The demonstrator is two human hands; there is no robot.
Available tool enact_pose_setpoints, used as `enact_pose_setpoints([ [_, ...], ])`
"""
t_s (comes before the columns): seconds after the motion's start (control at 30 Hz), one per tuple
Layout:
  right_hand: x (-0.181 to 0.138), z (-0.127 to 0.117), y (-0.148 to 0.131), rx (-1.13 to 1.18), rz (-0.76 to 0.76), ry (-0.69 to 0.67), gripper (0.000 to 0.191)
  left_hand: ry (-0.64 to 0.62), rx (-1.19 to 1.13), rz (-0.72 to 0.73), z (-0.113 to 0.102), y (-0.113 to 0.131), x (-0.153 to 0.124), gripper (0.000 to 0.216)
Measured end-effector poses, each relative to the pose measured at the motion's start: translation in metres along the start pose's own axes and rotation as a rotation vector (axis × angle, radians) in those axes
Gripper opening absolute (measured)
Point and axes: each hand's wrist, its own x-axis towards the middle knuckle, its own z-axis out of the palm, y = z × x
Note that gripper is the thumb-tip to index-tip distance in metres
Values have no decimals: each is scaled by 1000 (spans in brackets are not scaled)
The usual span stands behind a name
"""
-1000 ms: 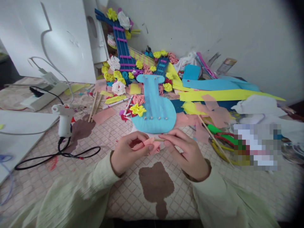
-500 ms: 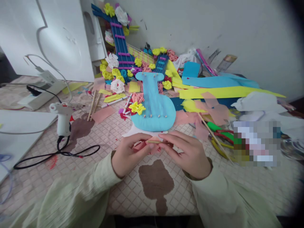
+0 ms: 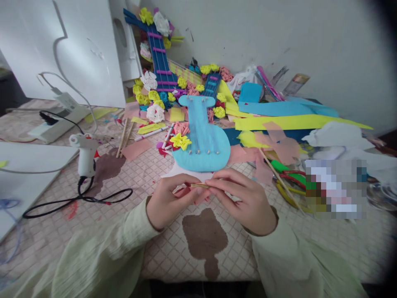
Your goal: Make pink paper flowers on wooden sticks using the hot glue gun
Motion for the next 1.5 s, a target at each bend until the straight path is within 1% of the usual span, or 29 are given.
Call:
enact_pose_setpoints([
  [0.17, 1, 2, -2, -60, -60, 38, 20, 10, 52, 13, 0, 3, 0, 15],
  [0.3, 0, 4, -5, -185, -104, 39, 21, 19, 51, 19, -1, 3, 1, 14],
  [0.4, -1, 6, -6, -213, -113, 43, 21, 35, 83, 14, -1, 2, 2, 14],
  [0.47, -1, 6, -6, -169, -83, 47, 20, 34, 109, 21, -1, 1, 2, 14],
  [0.53, 0, 6, -6, -80, -18, 47, 16, 23, 135, 47, -1, 1, 1, 15],
  [0.67, 2, 7, -4, 71, 140, 20, 13, 8, 204, 159, 0, 1, 0, 14],
  [0.73, 2, 7, -2, 89, 179, 7, 13, -6, 223, 195, 0, 2, 0, 13],
  [0.8, 2, 8, -1, 72, 177, 12, 12, -26, 221, 202, 0, 2, 1, 13],
  [0.87, 2, 9, -1, 34, 149, 38, 11, -40, 213, 177, 0, 3, 1, 15],
  [1.0, 1, 12, -2, -40, 108, 98, 9, -77, 176, 55, -1, 4, 0, 23],
  [1.13, 0, 14, -4, -44, 146, 123, 8, -87, 115, -26, 0, 4, -1, 24],
  [1.27, 0, 15, -5, -1, 223, 112, 8, -42, 107, -37, 1, 3, 1, 19],
  [1.37, 0, 16, -4, 27, 225, 94, 10, -9, 125, -33, 2, 4, 2, 17],
  [1.5, 2, 15, -4, 75, 222, 81, 14, -8, 115, -33, 0, 3, 1, 18],
])
